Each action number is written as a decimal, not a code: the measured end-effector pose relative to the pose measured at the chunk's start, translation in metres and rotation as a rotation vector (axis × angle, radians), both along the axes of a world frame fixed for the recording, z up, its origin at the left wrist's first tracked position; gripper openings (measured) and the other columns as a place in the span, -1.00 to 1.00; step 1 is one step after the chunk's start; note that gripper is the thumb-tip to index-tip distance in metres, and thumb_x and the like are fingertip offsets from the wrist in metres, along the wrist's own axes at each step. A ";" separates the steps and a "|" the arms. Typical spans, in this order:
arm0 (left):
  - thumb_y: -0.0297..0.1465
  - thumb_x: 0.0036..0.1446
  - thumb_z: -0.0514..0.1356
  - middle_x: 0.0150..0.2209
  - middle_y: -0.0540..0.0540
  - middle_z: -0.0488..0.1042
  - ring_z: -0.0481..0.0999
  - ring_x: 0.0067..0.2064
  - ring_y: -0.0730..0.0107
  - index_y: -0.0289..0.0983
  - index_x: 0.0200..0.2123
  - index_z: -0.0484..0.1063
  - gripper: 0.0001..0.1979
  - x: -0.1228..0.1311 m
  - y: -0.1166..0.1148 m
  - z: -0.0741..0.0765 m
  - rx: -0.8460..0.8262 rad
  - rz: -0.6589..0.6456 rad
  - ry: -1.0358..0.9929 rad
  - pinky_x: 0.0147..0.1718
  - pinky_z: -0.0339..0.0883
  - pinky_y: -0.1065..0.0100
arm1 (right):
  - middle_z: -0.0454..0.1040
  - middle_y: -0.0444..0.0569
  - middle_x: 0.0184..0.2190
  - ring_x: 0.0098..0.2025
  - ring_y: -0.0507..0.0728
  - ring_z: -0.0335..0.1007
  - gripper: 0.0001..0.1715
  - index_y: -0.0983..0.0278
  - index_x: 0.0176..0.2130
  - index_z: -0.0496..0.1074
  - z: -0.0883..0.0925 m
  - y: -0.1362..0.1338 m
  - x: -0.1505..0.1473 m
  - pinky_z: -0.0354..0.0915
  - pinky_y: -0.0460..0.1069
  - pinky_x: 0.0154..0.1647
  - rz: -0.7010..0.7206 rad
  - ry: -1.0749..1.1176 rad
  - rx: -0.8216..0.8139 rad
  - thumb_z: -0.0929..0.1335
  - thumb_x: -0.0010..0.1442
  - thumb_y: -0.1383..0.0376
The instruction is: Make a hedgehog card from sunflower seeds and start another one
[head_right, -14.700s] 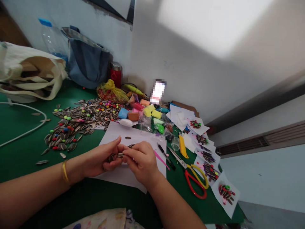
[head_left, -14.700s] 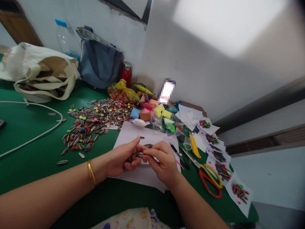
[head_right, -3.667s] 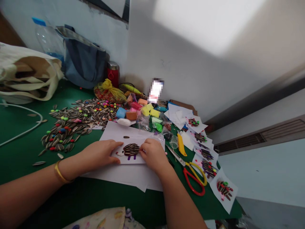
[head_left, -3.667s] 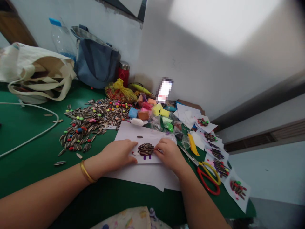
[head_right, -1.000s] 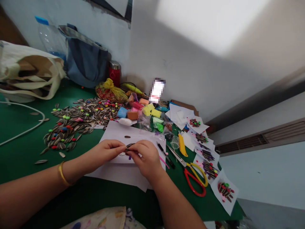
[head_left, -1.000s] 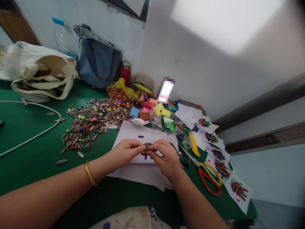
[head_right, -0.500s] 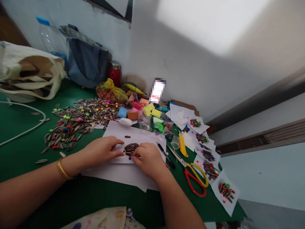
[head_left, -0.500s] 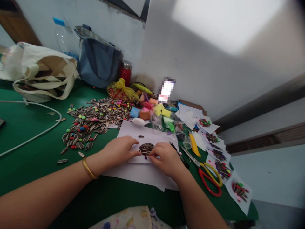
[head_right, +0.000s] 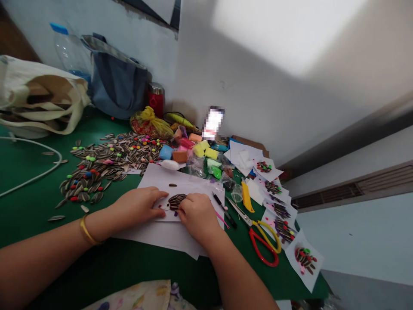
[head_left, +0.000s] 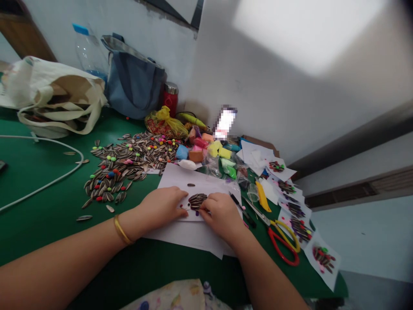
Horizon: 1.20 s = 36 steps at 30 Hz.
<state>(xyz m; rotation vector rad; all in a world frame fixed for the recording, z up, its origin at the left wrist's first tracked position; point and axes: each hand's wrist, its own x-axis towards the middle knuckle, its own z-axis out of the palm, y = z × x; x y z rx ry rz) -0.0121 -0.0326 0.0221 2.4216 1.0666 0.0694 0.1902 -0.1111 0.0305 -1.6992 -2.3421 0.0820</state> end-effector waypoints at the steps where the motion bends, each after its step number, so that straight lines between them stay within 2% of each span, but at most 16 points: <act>1: -0.15 0.00 0.28 -0.21 -0.17 0.54 0.51 -0.19 0.07 -0.18 0.00 0.49 -0.52 0.000 0.000 0.000 0.001 -0.003 0.000 -0.26 0.25 0.26 | 0.49 -0.07 -0.42 -0.33 0.11 0.36 -0.92 0.25 -0.42 0.53 -0.001 0.000 -0.001 0.13 0.02 -0.30 0.004 -0.011 0.007 0.45 0.13 0.34; 13: -0.16 0.03 0.26 -0.20 -0.19 0.54 0.51 -0.18 0.06 -0.19 0.02 0.48 -0.52 0.001 -0.001 0.002 0.026 -0.020 0.025 -0.27 0.25 0.25 | 0.51 -0.04 -0.37 -0.30 0.13 0.37 -0.91 0.27 -0.39 0.53 -0.006 0.001 -0.004 0.13 0.03 -0.26 0.017 -0.085 0.001 0.43 0.16 0.31; 20: -0.04 0.08 0.22 -0.28 -0.14 0.54 0.50 -0.26 0.17 -0.18 0.05 0.48 -0.47 -0.001 0.003 0.001 -0.060 0.047 -0.101 -0.31 0.23 0.30 | 0.50 -0.06 -0.37 -0.28 0.13 0.36 -0.90 0.25 -0.38 0.53 -0.001 0.000 0.003 0.12 0.02 -0.25 -0.024 -0.020 -0.011 0.49 0.11 0.28; 23: -0.15 0.13 0.20 -0.32 -0.06 0.52 0.49 -0.30 0.26 -0.14 -0.02 0.51 -0.63 0.000 0.003 0.002 -0.051 0.073 -0.157 -0.35 0.22 0.34 | 0.50 -0.07 -0.36 -0.26 0.13 0.36 -0.91 0.25 -0.36 0.52 0.002 0.000 0.007 0.13 0.02 -0.22 -0.030 0.023 -0.001 0.49 0.11 0.29; 25: -0.28 0.16 0.18 -0.31 -0.03 0.50 0.48 -0.28 0.31 -0.13 -0.15 0.55 -0.79 0.001 0.001 0.003 0.009 0.033 -0.185 -0.34 0.22 0.36 | 0.49 -0.07 -0.34 -0.25 0.12 0.36 -0.96 0.24 -0.33 0.53 0.003 -0.001 0.010 0.13 0.02 -0.20 -0.032 0.037 0.000 0.46 0.15 0.32; 27: -0.35 0.20 0.14 -0.30 -0.01 0.49 0.49 -0.27 0.35 -0.11 -0.22 0.56 -0.81 0.002 -0.002 0.003 0.075 -0.065 -0.182 -0.32 0.23 0.37 | 0.49 -0.07 -0.33 -0.24 0.12 0.36 -0.96 0.24 -0.30 0.54 0.003 -0.001 0.012 0.14 0.02 -0.18 -0.036 0.049 0.003 0.42 0.19 0.35; 31: -0.36 0.26 0.09 -0.35 -0.01 0.48 0.49 -0.34 0.34 -0.06 -0.14 0.55 -0.76 0.004 -0.010 0.003 0.210 -0.238 -0.080 -0.41 0.20 0.35 | 0.50 -0.06 -0.31 -0.23 0.12 0.37 -0.88 0.21 -0.26 0.56 0.001 0.000 0.014 0.16 0.02 -0.16 -0.035 0.082 0.003 0.39 0.21 0.38; 36: -0.40 0.26 0.07 -0.41 -0.04 0.47 0.47 -0.45 0.30 -0.13 -0.11 0.50 -0.77 0.004 -0.021 0.002 0.370 -0.290 0.024 -0.54 0.11 0.33 | 0.50 -0.05 -0.30 -0.22 0.12 0.38 -0.87 0.21 -0.26 0.57 -0.001 0.001 0.013 0.18 0.02 -0.16 -0.032 0.099 0.013 0.38 0.20 0.38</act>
